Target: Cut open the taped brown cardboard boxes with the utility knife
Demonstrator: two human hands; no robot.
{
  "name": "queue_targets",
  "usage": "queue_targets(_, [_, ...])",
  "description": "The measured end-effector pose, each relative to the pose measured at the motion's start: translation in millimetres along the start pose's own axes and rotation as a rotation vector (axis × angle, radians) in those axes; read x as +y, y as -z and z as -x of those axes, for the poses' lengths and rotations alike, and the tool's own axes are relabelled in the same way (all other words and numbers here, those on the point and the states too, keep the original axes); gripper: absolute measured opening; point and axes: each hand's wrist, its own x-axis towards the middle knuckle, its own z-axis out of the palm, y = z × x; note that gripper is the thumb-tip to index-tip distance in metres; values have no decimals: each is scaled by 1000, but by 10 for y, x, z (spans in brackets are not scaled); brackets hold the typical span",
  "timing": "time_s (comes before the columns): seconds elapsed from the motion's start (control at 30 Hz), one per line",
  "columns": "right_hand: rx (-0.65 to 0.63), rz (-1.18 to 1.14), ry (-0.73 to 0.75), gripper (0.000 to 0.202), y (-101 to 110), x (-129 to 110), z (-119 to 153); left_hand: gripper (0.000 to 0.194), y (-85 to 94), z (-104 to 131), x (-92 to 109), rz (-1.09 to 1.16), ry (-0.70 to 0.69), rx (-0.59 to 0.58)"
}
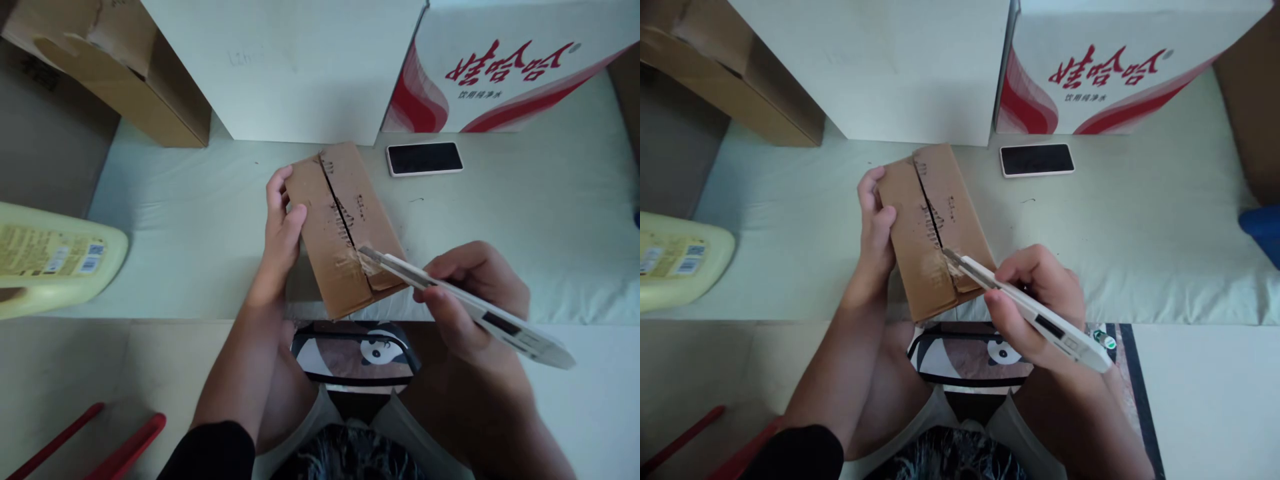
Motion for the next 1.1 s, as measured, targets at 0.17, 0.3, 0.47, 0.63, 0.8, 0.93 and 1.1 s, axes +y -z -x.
queue_targets(0.17, [-15,117,6,13,-23,7,-29,72,-19,8,28,19,11,6])
queue_targets(0.3, [-44,189,52,16,-53,2,-63,71,-14,0,3,11,-2,5])
queue_targets(0.47, [-63,184,62,14,-34,-52,-44,72,17,-22,-106,-45,-64,-25])
queue_targets(0.63, [-66,113,2,13,9,-117,-18,67,35,-23,-170,-115,-115,-37])
queue_targets(0.8, [-83,88,43,13,69,-163,-13,69,47,-20,-205,-165,-149,-76])
queue_targets(0.93, [-65,164,24,14,78,-183,-31,70,30,-17,-164,-153,-125,-61])
queue_targets(1.1, [-285,72,50,15,124,-121,-65,70,-32,4,6,-51,2,1])
